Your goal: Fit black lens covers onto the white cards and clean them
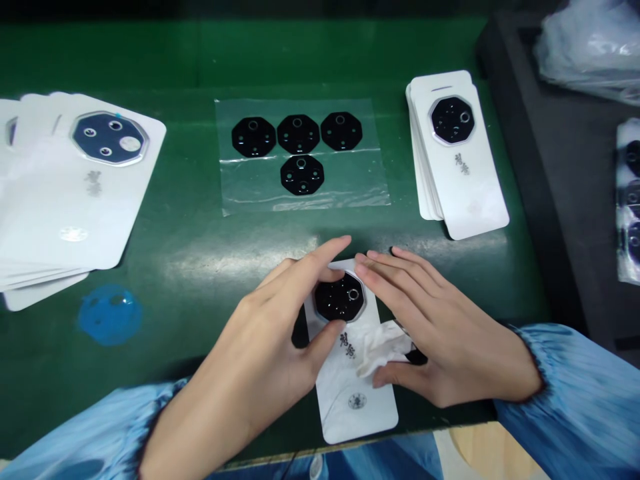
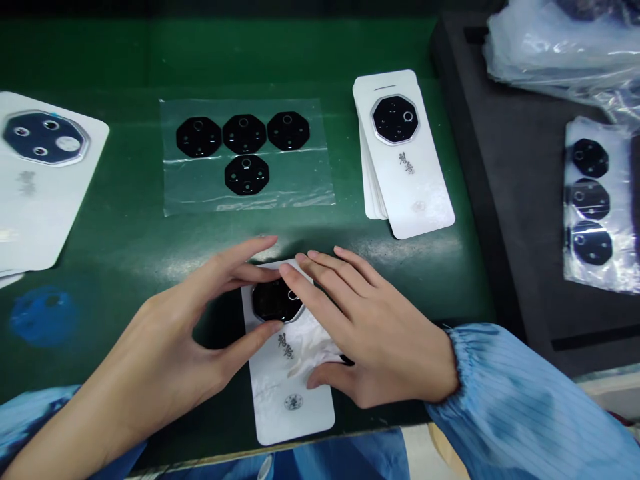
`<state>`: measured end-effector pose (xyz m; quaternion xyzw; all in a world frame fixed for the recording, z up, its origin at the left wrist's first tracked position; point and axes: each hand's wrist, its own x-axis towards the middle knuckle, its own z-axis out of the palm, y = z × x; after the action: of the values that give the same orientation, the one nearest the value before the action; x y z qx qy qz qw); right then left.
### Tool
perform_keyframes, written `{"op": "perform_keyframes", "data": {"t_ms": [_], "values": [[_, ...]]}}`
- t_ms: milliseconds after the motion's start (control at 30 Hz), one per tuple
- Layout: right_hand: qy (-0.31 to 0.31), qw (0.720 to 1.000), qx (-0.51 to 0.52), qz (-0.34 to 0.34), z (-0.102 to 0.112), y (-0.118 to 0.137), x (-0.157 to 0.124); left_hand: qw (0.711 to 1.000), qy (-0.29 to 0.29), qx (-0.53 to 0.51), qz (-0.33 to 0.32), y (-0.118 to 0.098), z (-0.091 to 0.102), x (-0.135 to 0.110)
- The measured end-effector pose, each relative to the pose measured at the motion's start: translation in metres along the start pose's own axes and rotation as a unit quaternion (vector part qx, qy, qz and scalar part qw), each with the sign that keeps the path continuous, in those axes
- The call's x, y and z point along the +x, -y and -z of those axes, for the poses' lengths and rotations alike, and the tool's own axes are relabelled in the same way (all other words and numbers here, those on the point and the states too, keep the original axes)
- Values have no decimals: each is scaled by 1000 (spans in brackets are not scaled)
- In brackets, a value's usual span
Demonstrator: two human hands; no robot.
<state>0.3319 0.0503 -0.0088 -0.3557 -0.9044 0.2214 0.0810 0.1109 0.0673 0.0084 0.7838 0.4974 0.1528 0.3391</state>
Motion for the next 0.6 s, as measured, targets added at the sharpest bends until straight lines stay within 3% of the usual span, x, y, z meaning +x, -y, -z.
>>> {"op": "perform_keyframes", "data": {"t_ms": [300, 600], "values": [[17, 1000, 2, 12, 4, 1, -1, 1000, 0, -22, 17, 0, -1, -3], [0, 999, -40, 17, 4, 11, 7, 998, 13, -50, -27, 11, -4, -9]]}}
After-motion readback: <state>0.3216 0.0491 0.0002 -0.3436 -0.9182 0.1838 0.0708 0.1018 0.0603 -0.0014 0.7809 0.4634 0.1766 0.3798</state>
